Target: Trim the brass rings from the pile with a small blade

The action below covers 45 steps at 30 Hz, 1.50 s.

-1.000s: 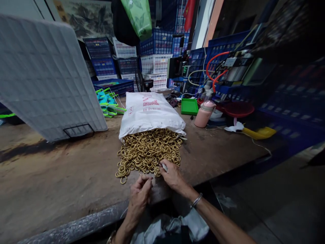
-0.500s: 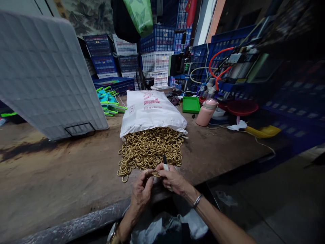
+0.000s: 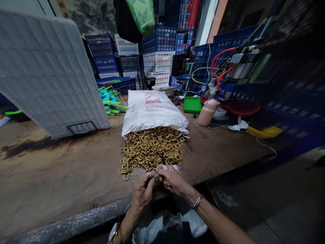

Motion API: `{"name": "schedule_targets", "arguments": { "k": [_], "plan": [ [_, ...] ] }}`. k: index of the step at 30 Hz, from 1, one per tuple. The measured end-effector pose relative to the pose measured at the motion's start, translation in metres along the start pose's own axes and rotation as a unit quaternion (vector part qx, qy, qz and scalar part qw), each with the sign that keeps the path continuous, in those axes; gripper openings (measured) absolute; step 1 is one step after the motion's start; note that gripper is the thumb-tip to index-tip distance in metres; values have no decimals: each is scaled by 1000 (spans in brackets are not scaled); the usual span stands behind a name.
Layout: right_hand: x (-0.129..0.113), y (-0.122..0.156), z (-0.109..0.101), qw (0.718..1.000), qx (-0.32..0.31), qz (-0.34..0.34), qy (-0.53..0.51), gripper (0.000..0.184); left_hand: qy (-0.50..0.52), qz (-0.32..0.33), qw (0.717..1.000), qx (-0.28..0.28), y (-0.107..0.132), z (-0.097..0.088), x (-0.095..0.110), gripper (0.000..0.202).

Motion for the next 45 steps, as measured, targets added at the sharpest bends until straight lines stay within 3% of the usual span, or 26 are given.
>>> {"name": "schedule_targets", "arguments": {
  "k": [4, 6, 14, 18, 24, 27, 30, 37, 42, 45],
  "plan": [
    [-14, 2, 1, 966, 56, -156, 200, 20, -16, -7, 1000, 13, 1, -3, 5, 10],
    [-16, 2, 3, 944, 73, -186, 262, 20, 9, -29, 1000, 1, 1, -2, 8, 9],
    [-9, -8, 0, 955, 65, -173, 233, 22, 130, -175, 969, -115, 4, 9, -4, 28],
    [-13, -6, 2, 953, 63, -178, 236, 19, 196, -203, 946, -161, 8, 15, -8, 33],
    [-16, -3, 4, 946, 46, -204, 247, 22, 264, -207, 934, -124, 8, 15, -8, 31],
    [-17, 2, 3, 902, 65, -238, 356, 15, 267, -206, 936, -98, 7, 13, -7, 30],
    [-14, 7, 7, 858, 39, -247, 449, 16, 256, -204, 940, -91, 6, 13, -9, 31],
    [-7, 9, 12, 803, 19, -230, 549, 28, 218, -174, 958, -66, 4, 12, -9, 39],
    [0, 0, -1, 800, 34, -205, 563, 24, 192, -166, 964, -81, 14, 8, 0, 38],
    [-1, -6, -6, 828, 71, -214, 513, 13, 224, -165, 956, -91, 17, 7, 5, 32]
  ]
}}
Point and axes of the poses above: each hand's wrist, its own y-axis away from the middle knuckle, its own z-axis out of the palm, x = y × z, the point moved 5 cm from there along -y, towards the middle knuckle, and after that the axes turned 11 degrees about -y, right-handed, at the moved point
